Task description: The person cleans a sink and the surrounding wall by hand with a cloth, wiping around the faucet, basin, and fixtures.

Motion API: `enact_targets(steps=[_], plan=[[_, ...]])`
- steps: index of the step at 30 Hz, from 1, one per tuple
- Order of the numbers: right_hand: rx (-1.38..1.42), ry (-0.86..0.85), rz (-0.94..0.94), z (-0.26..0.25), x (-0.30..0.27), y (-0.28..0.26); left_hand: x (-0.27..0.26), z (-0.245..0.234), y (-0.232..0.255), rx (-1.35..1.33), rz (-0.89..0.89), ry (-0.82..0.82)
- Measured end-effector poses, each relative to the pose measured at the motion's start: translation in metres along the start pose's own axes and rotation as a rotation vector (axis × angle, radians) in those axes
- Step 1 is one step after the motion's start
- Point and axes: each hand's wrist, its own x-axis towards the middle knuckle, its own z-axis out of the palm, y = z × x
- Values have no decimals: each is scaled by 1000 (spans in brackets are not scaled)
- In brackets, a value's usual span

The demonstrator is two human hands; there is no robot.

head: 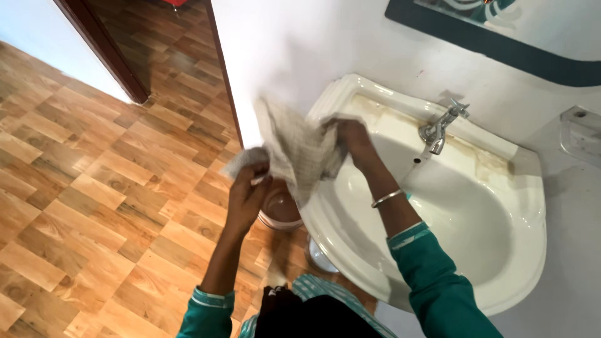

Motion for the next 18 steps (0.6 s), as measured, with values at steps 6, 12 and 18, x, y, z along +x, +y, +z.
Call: enact_targets(steps=[6, 12, 18], plan=[[-541, -215, -582, -6, -31, 60, -21, 1, -67, 89, -178, 242], [-1096, -251, -342, 91, -57, 48, 8, 78, -110, 402, -41, 103], [-1236, 17, -533, 100, -13, 88, 54, 103, -69, 666, -52, -142]])
